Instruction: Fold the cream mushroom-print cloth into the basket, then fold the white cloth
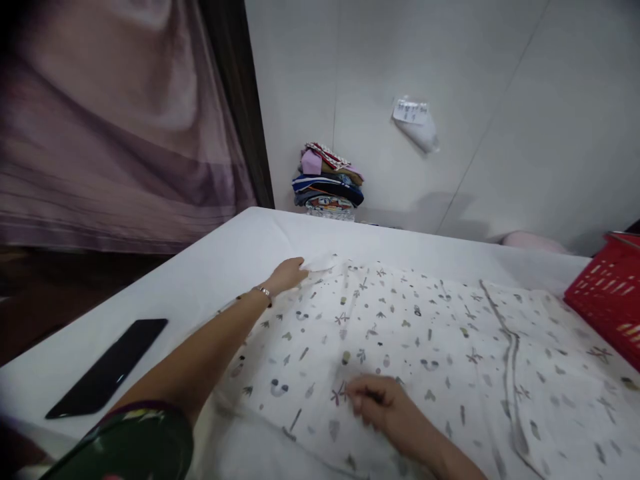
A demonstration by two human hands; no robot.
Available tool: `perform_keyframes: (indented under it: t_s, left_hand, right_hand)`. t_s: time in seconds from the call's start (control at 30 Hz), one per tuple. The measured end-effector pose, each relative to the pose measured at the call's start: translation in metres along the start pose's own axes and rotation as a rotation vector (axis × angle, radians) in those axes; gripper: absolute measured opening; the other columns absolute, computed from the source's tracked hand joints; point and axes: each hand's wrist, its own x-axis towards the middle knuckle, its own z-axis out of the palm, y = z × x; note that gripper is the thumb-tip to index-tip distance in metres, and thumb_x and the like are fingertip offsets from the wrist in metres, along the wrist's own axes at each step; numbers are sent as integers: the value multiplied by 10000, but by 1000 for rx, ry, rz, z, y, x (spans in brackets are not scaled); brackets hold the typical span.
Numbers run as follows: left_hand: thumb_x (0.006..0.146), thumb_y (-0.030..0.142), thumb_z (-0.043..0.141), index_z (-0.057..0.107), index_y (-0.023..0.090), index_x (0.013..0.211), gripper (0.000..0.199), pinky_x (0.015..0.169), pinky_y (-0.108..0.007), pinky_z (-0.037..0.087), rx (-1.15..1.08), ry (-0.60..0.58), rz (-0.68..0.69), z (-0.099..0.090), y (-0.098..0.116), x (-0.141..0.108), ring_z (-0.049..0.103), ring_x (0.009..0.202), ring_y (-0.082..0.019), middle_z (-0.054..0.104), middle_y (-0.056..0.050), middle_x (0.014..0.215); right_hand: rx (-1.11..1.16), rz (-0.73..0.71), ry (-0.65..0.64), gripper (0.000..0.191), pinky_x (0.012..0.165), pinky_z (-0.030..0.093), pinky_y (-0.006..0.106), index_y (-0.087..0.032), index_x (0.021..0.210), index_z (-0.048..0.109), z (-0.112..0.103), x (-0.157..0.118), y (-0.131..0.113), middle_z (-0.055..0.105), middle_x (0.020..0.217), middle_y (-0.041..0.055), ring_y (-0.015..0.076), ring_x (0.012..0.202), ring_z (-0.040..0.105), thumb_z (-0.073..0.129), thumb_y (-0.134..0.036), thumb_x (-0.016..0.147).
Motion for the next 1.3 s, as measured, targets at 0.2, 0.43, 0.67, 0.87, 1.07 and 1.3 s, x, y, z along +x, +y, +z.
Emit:
perform_keyframes:
  t_s: [0.2, 0.43, 0.67, 0.87, 1.07, 1.3]
  left_hand:
    - [791, 292, 508, 616, 206, 876, 162, 647, -324, 421, 108, -189, 529, 26, 82, -125, 621, 693, -230, 669, -84, 763]
    - [821, 495, 469, 661, 255, 879, 312, 647, -288, 427, -18, -295, 562, 25, 70, -119, 621, 783, -206, 691, -37, 901]
    - [838, 433, 463, 610, 128, 1037, 392, 812, -354, 427, 228, -31, -17, 26, 9, -13, 556, 1047, -288, 576, -182, 1152]
    - [820, 369, 480, 606, 174, 968, 275, 730, -297, 433, 209, -170, 68, 21, 29, -18, 598, 941, -234, 648, -100, 1033]
    - [856, 435, 418, 613, 207, 871, 301, 654, -286, 412, 202, -284, 538, 24, 91, -116, 617, 779, -206, 680, -60, 859]
    - [880, 374, 370, 635, 201, 947, 323, 747, -283, 415, 129, -77, 274, 15, 55, -70, 596, 914, -200, 665, -62, 1014]
  right_hand:
    - [593, 59, 221, 547, 771, 525, 364, -218, 1252, 509, -29, 32, -21, 619, 1131, 106, 228, 955, 617, 526, -549, 817]
    - [765, 79, 289, 371, 815, 525, 380, -163, 1065, 600, -20, 20, 8, 678, 1047, 86, 252, 979, 631, 495, -447, 851]
    - [839, 13, 270, 351, 854, 523, 368, -155, 1102, 607, -23, 10, 25, 671, 1072, 80, 240, 1035, 608, 517, -393, 860]
    - [1083, 14, 259, 352, 906, 496, 294, -190, 1150, 600, -25, 15, 36, 661, 1110, 41, 191, 1040, 604, 631, -283, 813]
    - [1124, 1, 206, 287, 903, 488, 294, -198, 1117, 617, -25, 16, 35, 668, 1094, 35, 187, 1033, 606, 609, -242, 834]
    - [1077, -37, 175, 319, 921, 471, 310, -198, 1152, 596, -24, 14, 30, 657, 1116, 42, 189, 1053, 594, 607, -222, 834]
